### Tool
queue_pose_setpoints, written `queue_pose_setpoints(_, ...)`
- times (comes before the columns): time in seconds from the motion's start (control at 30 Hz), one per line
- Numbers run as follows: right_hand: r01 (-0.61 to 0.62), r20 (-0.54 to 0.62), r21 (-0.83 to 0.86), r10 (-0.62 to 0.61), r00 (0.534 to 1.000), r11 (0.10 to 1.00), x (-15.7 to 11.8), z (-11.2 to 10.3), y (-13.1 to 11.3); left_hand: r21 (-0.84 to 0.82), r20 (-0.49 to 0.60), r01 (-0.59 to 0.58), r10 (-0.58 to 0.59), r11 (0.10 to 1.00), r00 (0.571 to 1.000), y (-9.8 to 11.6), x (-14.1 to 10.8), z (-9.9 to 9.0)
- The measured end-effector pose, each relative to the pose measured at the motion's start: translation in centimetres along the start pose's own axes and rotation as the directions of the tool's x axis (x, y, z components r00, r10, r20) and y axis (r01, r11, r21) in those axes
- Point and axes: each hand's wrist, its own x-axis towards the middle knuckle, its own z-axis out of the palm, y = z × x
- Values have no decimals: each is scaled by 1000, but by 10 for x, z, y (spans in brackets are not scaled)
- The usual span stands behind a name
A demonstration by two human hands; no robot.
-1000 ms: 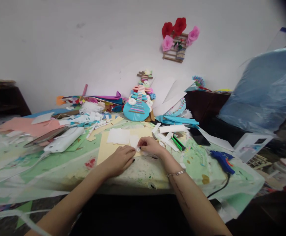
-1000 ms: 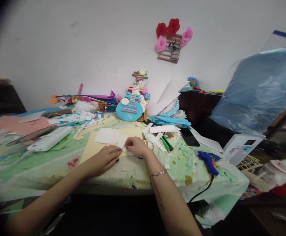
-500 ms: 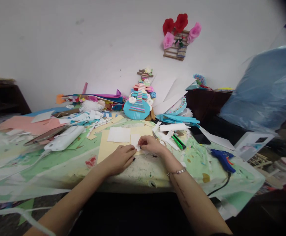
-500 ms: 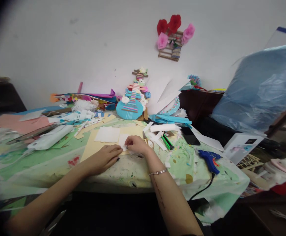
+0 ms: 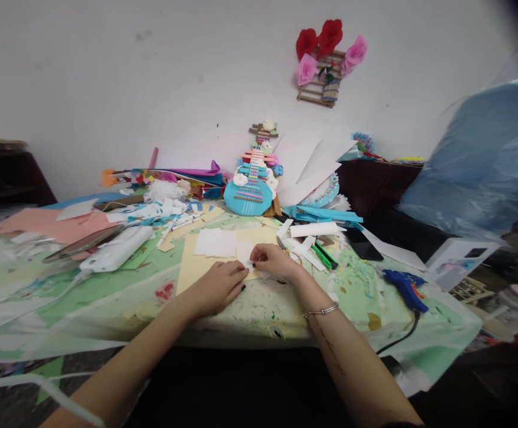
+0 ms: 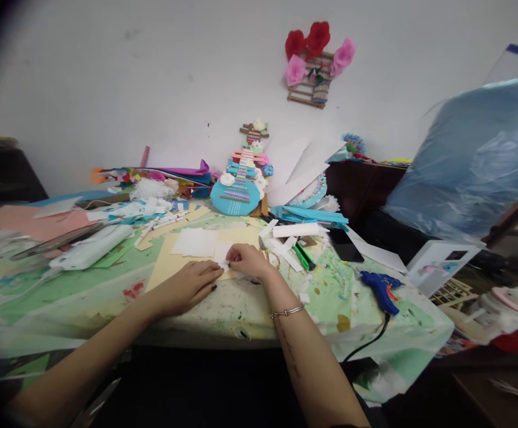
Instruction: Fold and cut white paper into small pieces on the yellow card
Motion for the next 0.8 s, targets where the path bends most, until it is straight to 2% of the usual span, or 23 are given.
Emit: queue_pose_setpoints(0.8,-20,17,-17,21,1000,1000,0,0,-2,-29,-67,16,-18,999,998,3,-1,0)
